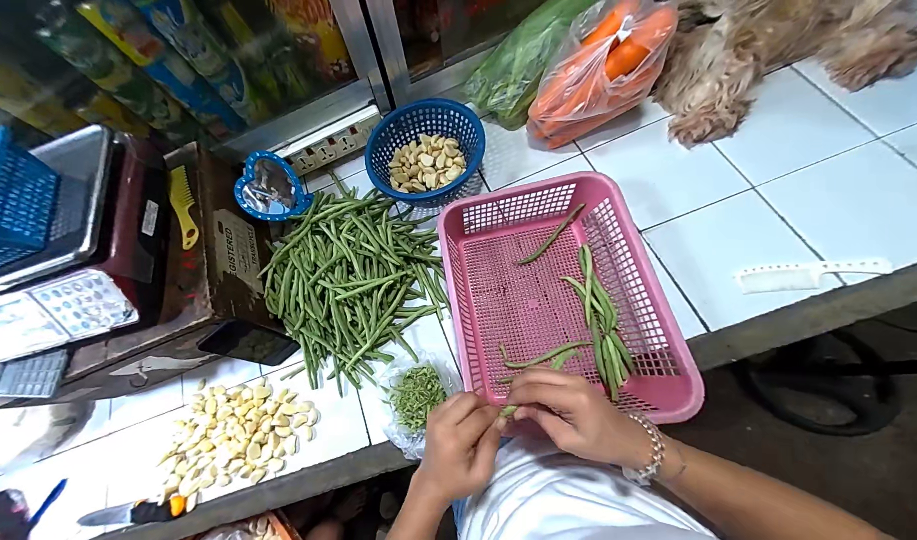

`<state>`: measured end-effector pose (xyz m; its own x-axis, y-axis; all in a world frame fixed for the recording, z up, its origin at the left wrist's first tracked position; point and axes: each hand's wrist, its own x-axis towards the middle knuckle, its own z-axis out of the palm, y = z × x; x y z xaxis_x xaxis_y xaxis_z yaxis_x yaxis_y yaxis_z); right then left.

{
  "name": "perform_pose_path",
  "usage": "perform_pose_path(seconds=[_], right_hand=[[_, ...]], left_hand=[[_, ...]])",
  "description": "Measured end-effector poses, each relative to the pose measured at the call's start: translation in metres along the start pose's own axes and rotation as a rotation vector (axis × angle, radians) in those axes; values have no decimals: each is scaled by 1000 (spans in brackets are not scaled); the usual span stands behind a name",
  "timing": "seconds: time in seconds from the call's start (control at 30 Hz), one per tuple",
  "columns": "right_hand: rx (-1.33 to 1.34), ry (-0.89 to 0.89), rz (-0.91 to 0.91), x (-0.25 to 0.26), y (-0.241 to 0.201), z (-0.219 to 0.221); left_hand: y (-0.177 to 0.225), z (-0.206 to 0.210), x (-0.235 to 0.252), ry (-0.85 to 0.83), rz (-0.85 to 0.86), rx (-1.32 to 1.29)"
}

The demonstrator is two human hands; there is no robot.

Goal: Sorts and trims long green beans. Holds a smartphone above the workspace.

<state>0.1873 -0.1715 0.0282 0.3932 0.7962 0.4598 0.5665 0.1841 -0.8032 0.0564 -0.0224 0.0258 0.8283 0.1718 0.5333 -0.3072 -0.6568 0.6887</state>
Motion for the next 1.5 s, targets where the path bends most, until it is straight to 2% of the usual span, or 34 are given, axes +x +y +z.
perform_pose_path(seconds=[0.07, 0.13, 0.27, 0.33, 0.4, 0.5, 0.6, 0.63, 0.67, 0.73, 0.83, 0.9, 1.0, 1.1, 1.2, 1.27, 1.4, 1.5], right_hand=[[209, 129, 114, -1, -9, 12], [378, 250, 224, 1, -15, 22], [671, 430, 399, 16, -10, 8], [860, 583, 513, 28, -8, -9], [938, 735, 574, 34, 0, -26], [958, 909, 576, 36, 12, -46], [945, 982, 587, 34, 14, -55], [940, 986, 591, 34, 13, -56], [938, 988, 593, 34, 13, -55], [938, 971, 599, 35, 10, -51], [962, 926, 626, 37, 4, -39], [991, 913, 646, 40, -2, -32], [987, 842, 597, 38, -4, -26], [773, 574, 502, 25, -1, -12], [457, 177, 601, 10, -7, 7], [479, 63, 723, 8, -14, 13], [671, 70, 833, 10, -14, 7], [741, 5, 882, 14, -13, 2]], left_hand=[[7, 8, -3, 144, -48, -113], [10, 18, -6, 226, -66, -101], [-6, 21, -28, 186, -21, 199], [-19, 10, -45, 167, -98, 315], [-33, -3, -61, 157, -210, 426], [-44, -18, -78, 84, -464, 628], [-33, -29, -63, -222, -982, 603], [-30, -31, -52, -327, -1108, 578], [-26, -31, -43, -381, -1161, 548], [-15, -24, -32, -284, -1049, 454], [0, -4, -22, -73, -740, 215], [5, 8, -15, -26, -599, 122], [4, 17, -11, -7, -515, 136], [4, 21, -13, 77, -503, 70], [8, 22, -10, 122, -519, -52], [12, 19, -8, 78, -443, -16], [16, 19, -7, 15, -185, 308], [14, 19, -5, 61, -74, 440]])
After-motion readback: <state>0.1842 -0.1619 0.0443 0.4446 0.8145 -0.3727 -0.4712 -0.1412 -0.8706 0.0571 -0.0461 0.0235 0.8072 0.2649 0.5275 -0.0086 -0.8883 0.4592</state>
